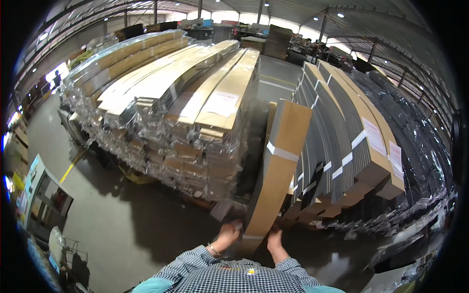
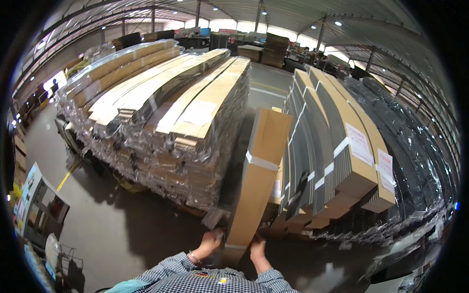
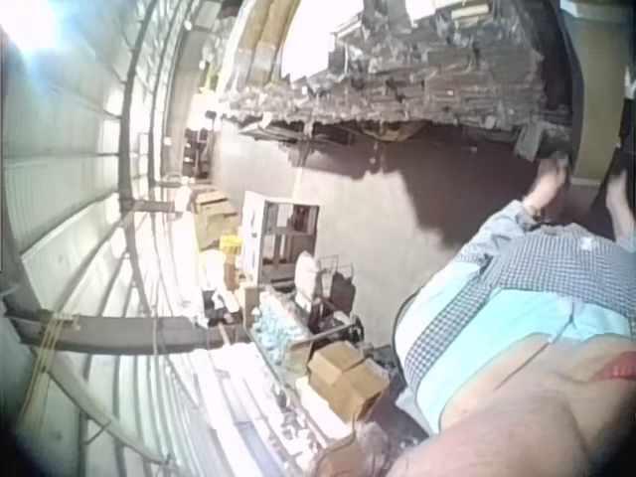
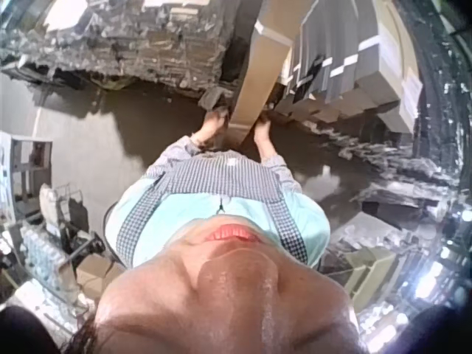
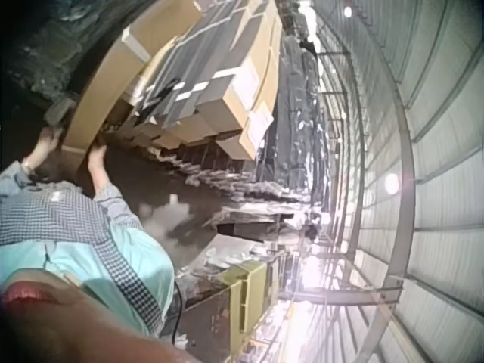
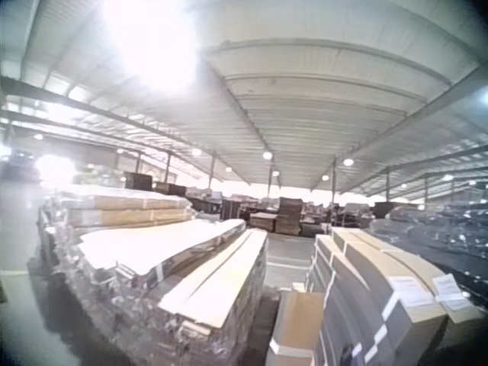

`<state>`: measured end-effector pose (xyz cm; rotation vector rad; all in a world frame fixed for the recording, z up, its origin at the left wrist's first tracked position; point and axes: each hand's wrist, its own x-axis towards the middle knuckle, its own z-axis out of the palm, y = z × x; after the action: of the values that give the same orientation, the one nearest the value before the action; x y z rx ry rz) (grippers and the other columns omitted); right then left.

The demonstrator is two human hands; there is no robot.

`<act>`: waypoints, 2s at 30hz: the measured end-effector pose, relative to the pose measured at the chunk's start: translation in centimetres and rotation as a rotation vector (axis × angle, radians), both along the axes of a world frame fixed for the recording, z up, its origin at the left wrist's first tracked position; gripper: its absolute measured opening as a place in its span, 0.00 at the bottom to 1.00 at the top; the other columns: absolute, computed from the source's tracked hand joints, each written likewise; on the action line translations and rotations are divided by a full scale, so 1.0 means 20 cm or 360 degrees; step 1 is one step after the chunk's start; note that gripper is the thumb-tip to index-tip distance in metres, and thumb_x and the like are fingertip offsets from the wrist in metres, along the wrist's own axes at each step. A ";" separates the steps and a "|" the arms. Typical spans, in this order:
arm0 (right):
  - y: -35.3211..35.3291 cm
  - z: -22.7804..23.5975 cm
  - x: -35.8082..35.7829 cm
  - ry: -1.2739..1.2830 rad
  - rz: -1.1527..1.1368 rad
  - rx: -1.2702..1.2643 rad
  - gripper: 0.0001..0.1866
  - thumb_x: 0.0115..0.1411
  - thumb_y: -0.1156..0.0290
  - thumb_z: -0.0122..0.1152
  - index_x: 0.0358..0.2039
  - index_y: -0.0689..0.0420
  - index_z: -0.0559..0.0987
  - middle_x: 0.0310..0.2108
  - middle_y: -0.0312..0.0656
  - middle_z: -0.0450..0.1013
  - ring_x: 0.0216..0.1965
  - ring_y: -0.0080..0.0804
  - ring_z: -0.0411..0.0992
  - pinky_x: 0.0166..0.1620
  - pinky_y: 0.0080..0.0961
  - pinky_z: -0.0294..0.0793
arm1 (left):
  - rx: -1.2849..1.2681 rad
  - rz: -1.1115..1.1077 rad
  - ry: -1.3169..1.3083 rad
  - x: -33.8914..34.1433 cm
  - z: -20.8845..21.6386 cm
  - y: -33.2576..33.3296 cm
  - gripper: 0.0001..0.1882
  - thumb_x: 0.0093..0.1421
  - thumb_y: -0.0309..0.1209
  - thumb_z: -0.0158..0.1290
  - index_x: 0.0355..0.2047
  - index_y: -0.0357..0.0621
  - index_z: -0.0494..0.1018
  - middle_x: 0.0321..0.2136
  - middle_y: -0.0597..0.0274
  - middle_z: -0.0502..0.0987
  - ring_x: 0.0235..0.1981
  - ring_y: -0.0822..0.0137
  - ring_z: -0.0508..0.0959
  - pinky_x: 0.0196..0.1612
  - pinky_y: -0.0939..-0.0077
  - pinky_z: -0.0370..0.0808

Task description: Collecting aluminum extrusion profiles from warehouse stacks and placing them into plastic bags for shipment or processing.

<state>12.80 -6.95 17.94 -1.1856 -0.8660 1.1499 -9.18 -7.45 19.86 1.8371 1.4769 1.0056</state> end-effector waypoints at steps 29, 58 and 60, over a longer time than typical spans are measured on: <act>-0.50 0.80 -0.28 -0.0424 0.0179 0.1100 0.42 0.57 0.65 0.66 0.66 0.60 0.53 0.56 0.44 0.65 0.51 0.30 0.65 0.56 0.29 0.65 | -0.0189 -0.0673 -0.1445 -0.36 1.16 -0.46 0.15 0.64 0.29 0.55 0.49 0.38 0.72 0.23 0.70 0.73 0.17 0.82 0.68 0.21 0.86 0.65; 1.94 2.40 -0.85 0.0358 0.0890 0.0517 0.22 0.64 0.54 0.60 0.48 0.60 0.77 0.40 0.46 0.80 0.37 0.37 0.80 0.44 0.36 0.81 | 0.0200 -0.0302 -0.1150 -1.08 1.35 -0.55 0.12 0.59 0.31 0.56 0.30 0.32 0.82 0.46 0.46 0.79 0.28 0.76 0.72 0.28 0.82 0.65; 2.31 2.24 -0.91 0.0301 0.0902 0.0507 0.18 0.65 0.62 0.58 0.47 0.65 0.76 0.41 0.47 0.78 0.38 0.39 0.79 0.40 0.39 0.82 | 0.0202 -0.0135 -0.1306 -1.03 1.49 -0.51 0.11 0.56 0.21 0.52 0.35 0.33 0.83 0.46 0.47 0.79 0.26 0.79 0.71 0.24 0.86 0.63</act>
<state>-5.40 39.32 62.78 -0.5684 -1.2267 1.4788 -29.84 -17.70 49.62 1.2797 0.8383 1.5794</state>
